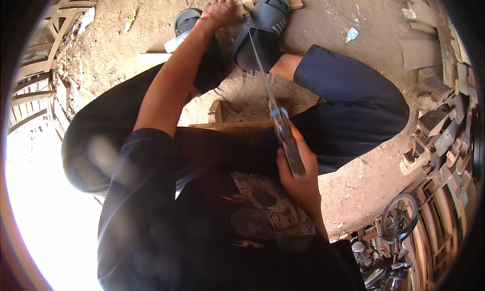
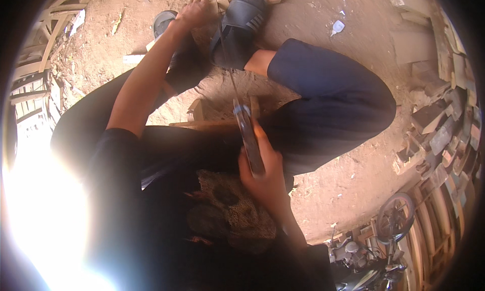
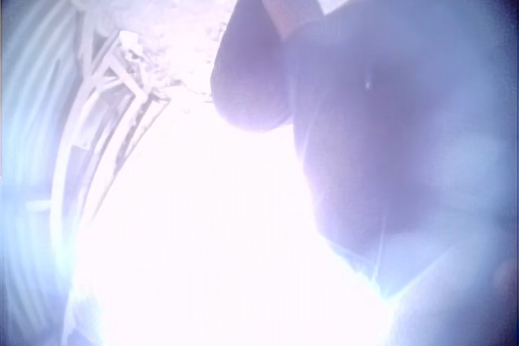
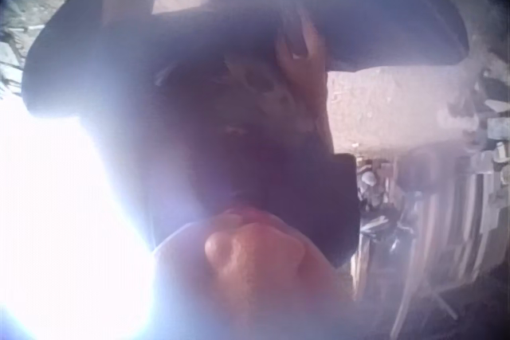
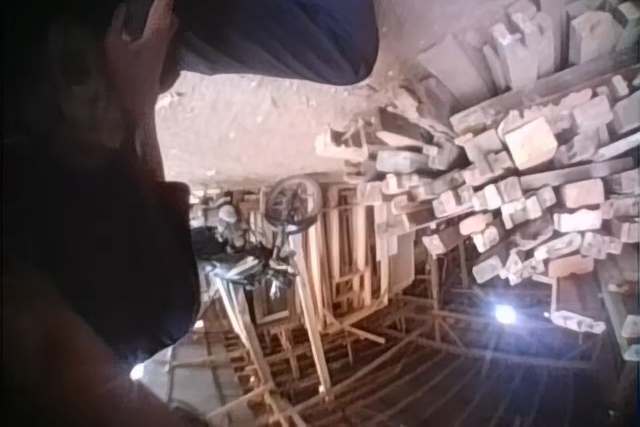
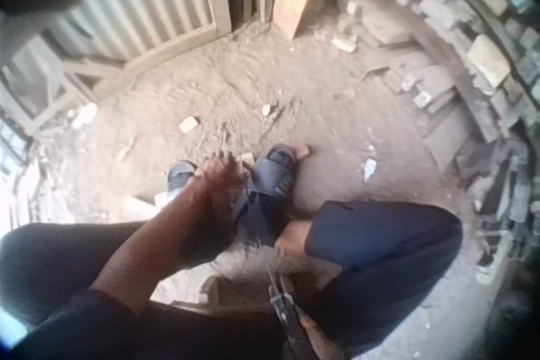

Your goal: The person sits on the ground and uses a hand saw to cut small wooden blocks. They hold the wood steady with one hand and saw with the other, repeating the action on multiple pieces.

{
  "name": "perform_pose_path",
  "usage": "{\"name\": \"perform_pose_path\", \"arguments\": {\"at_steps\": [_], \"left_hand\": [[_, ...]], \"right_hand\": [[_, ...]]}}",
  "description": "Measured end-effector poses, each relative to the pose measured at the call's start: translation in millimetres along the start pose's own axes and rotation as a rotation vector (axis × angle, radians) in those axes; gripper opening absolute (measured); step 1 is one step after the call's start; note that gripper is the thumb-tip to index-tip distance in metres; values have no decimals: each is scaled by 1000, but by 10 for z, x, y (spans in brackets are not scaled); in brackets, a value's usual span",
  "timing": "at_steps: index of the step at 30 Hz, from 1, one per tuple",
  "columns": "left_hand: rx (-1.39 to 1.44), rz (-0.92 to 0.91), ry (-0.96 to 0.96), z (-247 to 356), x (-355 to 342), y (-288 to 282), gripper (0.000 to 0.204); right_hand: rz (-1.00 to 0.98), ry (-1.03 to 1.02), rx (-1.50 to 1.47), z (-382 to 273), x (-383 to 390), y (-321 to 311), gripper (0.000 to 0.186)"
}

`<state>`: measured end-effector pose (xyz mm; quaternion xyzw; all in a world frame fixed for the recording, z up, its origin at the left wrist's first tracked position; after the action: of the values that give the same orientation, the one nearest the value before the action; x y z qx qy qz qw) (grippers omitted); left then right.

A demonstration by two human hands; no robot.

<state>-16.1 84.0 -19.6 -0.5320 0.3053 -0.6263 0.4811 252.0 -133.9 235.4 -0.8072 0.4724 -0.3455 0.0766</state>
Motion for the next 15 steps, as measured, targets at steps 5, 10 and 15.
{"name": "perform_pose_path", "arguments": {"at_steps": [5,10,15], "left_hand": [[21,5,31,53,19,-7,76],[-14,22,117,-121,-140,248,70],[39,7,100,-43,-41,64,63]], "right_hand": [[98,-156,10,3,6,-44,55],[-95,159,-99,14,-55,83,51],[-19,82,-27,17,3,43,51]]}}
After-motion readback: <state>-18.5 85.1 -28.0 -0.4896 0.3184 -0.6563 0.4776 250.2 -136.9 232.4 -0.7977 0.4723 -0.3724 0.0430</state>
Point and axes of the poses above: each hand's wrist, its own x-axis away from the middle knuckle, its own y-axis out of the palm, z = x × y, the point moved 8 cm from there along -x, towards the middle knuckle, and after that the axes turned 5 degrees about x, right-handed, at the moved point
